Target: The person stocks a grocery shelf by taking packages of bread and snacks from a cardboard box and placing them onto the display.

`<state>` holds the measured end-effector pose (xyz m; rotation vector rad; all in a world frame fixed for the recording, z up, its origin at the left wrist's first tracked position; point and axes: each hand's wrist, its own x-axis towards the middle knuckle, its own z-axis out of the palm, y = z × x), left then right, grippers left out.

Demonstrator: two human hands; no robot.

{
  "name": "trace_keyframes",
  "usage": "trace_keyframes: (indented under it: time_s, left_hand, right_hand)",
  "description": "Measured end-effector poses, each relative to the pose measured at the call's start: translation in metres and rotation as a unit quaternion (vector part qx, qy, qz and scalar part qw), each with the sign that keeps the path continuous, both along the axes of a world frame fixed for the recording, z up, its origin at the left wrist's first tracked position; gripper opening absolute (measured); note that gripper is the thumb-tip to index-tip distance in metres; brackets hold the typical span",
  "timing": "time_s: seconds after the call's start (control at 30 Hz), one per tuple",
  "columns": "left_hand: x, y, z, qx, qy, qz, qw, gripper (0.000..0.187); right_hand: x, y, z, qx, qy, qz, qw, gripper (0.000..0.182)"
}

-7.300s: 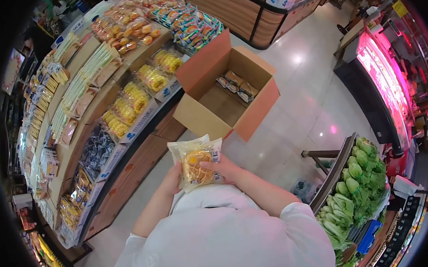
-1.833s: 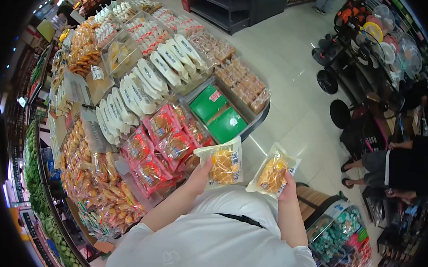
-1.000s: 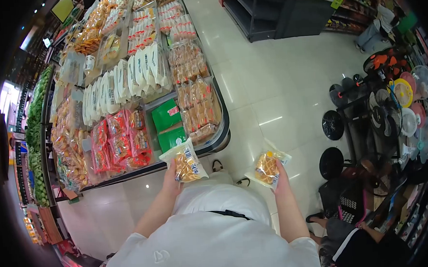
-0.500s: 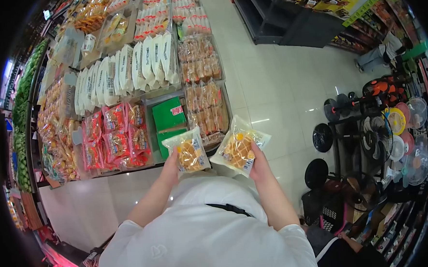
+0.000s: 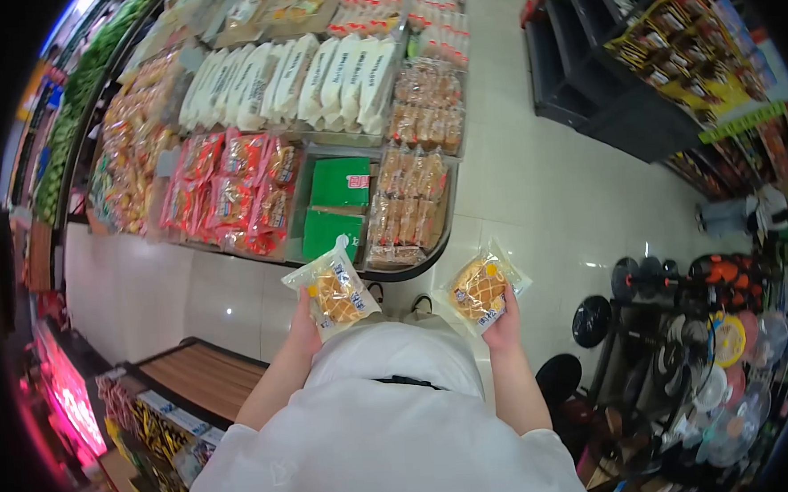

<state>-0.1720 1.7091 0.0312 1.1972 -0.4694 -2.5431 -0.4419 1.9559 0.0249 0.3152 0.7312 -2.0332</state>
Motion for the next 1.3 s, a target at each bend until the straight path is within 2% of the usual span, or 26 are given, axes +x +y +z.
trace_keyframes:
  time_s: [0.13,0.27,0.37,0.5,0.63,0.77,0.83,0.9,1.0,1.03,1.13,1.17,1.27,1.3]
  left_hand:
    - [0.038,0.024,-0.005,-0.003,0.067,0.072,0.995,0.072]
    - [0.062,0.043,0.001,-0.008,0.04,0.159,0.986,0.072]
    - [0.083,0.048,0.007,-0.02,-0.007,0.209,0.978,0.072]
    - [0.126,0.042,0.001,-0.035,0.019,0.252,0.967,0.071]
    - [0.18,0.014,0.003,-0.004,0.086,0.29,0.953,0.07]
    - [0.259,-0.035,-0.002,0.025,0.091,0.262,0.961,0.069]
    - [0.308,-0.063,-0.01,0.05,0.104,0.236,0.965,0.069]
    - [0.355,-0.094,-0.013,0.036,0.102,0.231,0.967,0.069]
    - [0.41,-0.132,-0.008,0.024,0.095,0.252,0.963,0.068]
    - [0.426,-0.142,-0.011,0.016,0.091,0.26,0.961,0.068]
    - [0.465,-0.166,-0.002,0.032,0.069,0.274,0.959,0.066]
    - [0.474,-0.177,0.006,0.041,0.064,0.28,0.957,0.065]
    - [0.5,-0.211,0.022,0.065,0.074,0.299,0.949,0.063]
    - [0.509,-0.224,0.019,0.063,0.074,0.302,0.948,0.062]
  right_hand:
    - [-0.025,-0.026,-0.019,-0.008,-0.003,0.132,0.991,0.051]
    - [-0.024,-0.073,-0.013,-0.003,0.011,0.234,0.972,0.055]
    - [0.002,-0.113,-0.001,-0.109,-0.008,0.282,0.953,0.061]
    - [0.059,-0.153,0.007,-0.191,-0.035,0.309,0.931,0.068]
    - [0.128,-0.187,0.009,-0.171,-0.027,0.339,0.925,0.073]
    - [0.21,-0.23,0.007,-0.175,-0.043,0.371,0.911,0.074]
    - [0.263,-0.256,0.006,-0.142,-0.049,0.361,0.92,0.073]
    - [0.318,-0.29,0.015,-0.114,-0.056,0.336,0.933,0.07]
    - [0.386,-0.347,0.029,-0.14,-0.004,0.362,0.922,0.069]
    - [0.402,-0.363,0.027,-0.148,0.008,0.386,0.91,0.075]
    - [0.44,-0.407,0.04,-0.169,-0.052,0.425,0.888,0.086]
    - [0.452,-0.42,0.046,-0.153,-0.037,0.441,0.884,0.096]
    - [0.49,-0.458,0.061,-0.14,-0.09,0.426,0.889,0.093]
    - [0.505,-0.473,0.069,-0.166,-0.109,0.414,0.888,0.084]
